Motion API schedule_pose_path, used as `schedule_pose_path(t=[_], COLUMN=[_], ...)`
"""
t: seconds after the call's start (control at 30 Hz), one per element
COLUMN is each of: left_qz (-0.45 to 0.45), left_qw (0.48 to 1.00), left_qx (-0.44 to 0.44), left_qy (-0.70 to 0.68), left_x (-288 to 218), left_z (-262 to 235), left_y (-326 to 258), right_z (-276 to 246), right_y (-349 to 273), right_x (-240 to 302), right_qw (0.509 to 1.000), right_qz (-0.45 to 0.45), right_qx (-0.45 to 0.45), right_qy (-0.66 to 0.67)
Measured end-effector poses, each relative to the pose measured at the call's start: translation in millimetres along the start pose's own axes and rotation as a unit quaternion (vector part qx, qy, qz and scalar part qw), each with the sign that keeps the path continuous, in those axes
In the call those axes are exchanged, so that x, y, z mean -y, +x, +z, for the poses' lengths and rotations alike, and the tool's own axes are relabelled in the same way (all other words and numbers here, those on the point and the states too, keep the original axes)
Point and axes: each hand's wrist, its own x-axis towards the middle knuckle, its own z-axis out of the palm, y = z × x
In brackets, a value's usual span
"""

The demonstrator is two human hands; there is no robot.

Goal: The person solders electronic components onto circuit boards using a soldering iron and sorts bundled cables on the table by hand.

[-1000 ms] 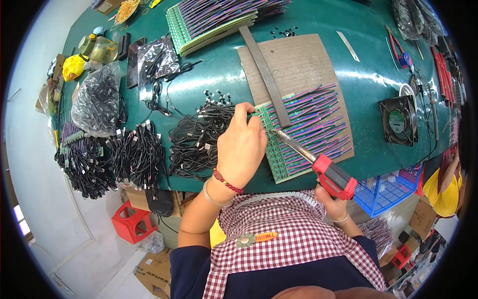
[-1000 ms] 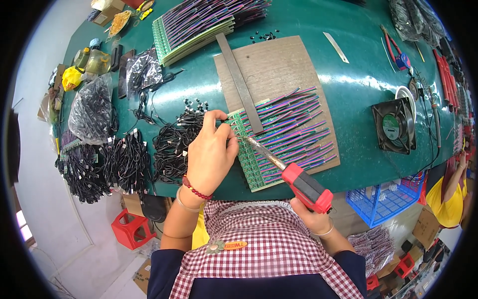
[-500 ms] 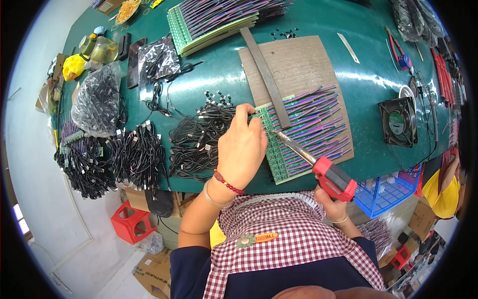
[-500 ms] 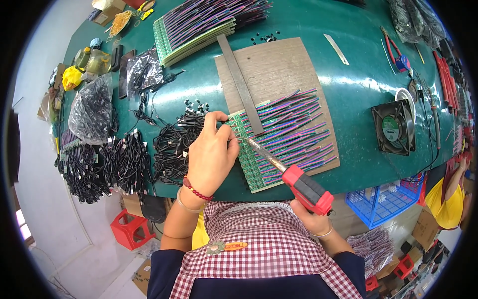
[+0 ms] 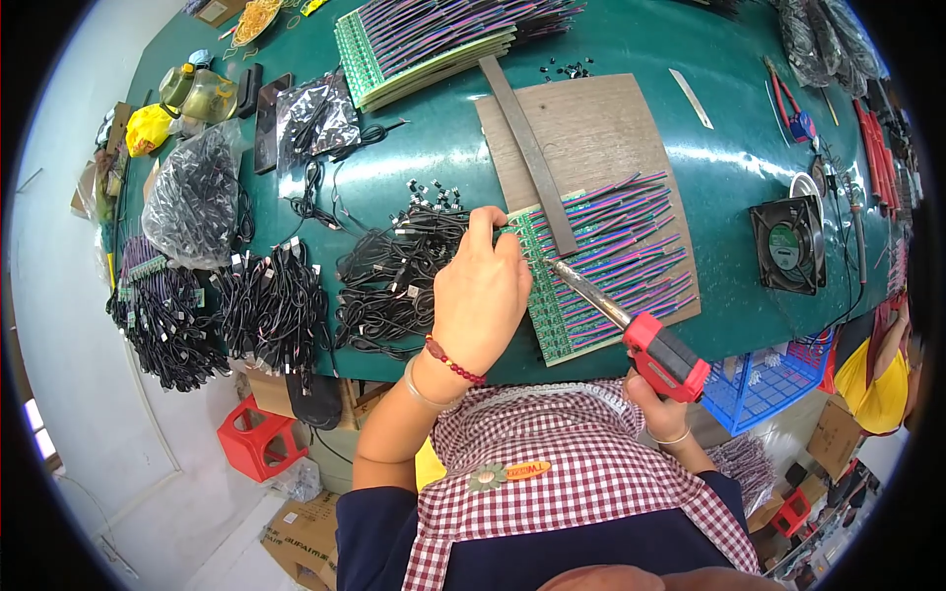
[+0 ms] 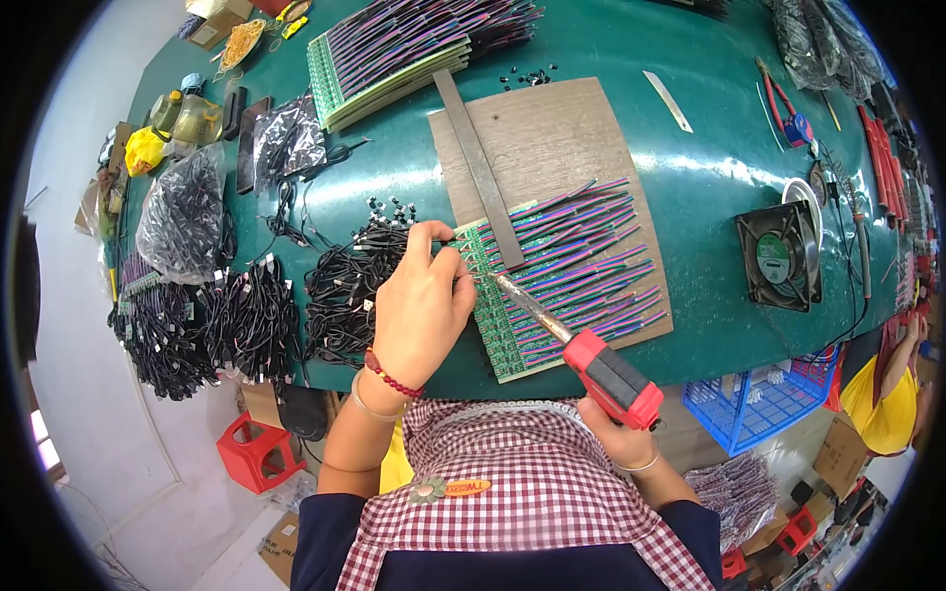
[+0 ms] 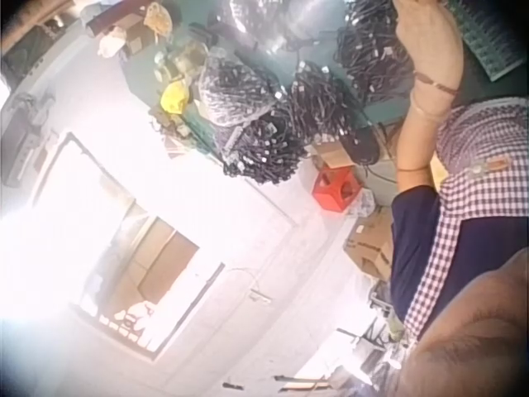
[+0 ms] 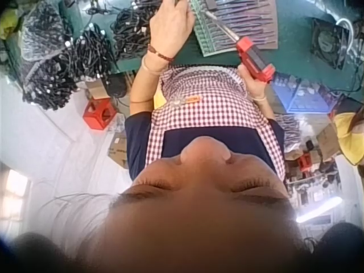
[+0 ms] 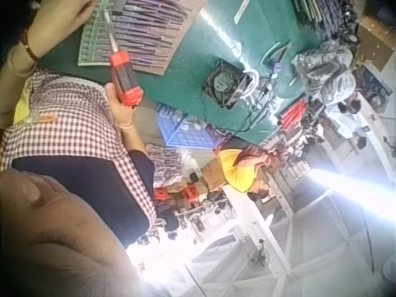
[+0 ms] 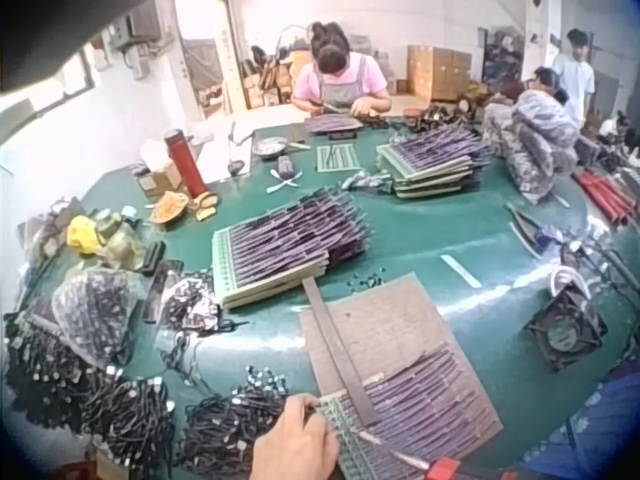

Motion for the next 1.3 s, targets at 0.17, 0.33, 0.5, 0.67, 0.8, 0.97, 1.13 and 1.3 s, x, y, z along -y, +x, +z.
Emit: schedule_pose_path(t=[0.17, 0.33, 0.5, 0.67, 0.8, 0.97, 1.13, 1.3], left_qz=[-0.005, 0.001, 0.003, 0.012, 0.008, 0.015, 0.031, 0.022], left_qw=[1.0, 1.0, 1.0, 1.0, 1.0, 1.0, 0.999, 0.999], left_qx=[0.004, -0.005, -0.009, -0.019, -0.019, -0.019, -0.008, -0.027], left_qy=[-0.004, -0.005, -0.002, -0.006, -0.003, 0.006, 0.014, 0.023], left_x=[0.9, -0.2, 0.3, -5.2, -4.4, -3.6, -1.2, -3.7], left_z=[-0.3, -0.1, 0.9, 0.7, 3.4, -0.2, 0.8, 4.0], left_y=[-0.4, -0.2, 0.5, 3.0, 1.1, -4.2, -5.6, 0.4], right_z=[-0.6, -6.7, -8.5, -44.6, -91.7, -148.4, -192.7, -188.2], right_y=[-0.1, 3.6, 13.9, 15.7, 11.8, -1.8, 33.3, 56.6], right_x=[-3.8, -0.1, 23.3, 51.2, 68.6, 85.5, 50.1, 37.0], right_qw=[1.0, 0.995, 0.989, 0.961, 0.926, 0.867, 0.834, 0.841], right_qz=[-0.007, -0.098, -0.098, -0.176, -0.26, -0.384, -0.206, -0.206], right_qx=[-0.007, 0.011, -0.045, -0.121, -0.205, -0.31, -0.512, -0.499], right_qy=[0.001, -0.032, 0.101, 0.173, 0.18, 0.064, -0.013, 0.032])
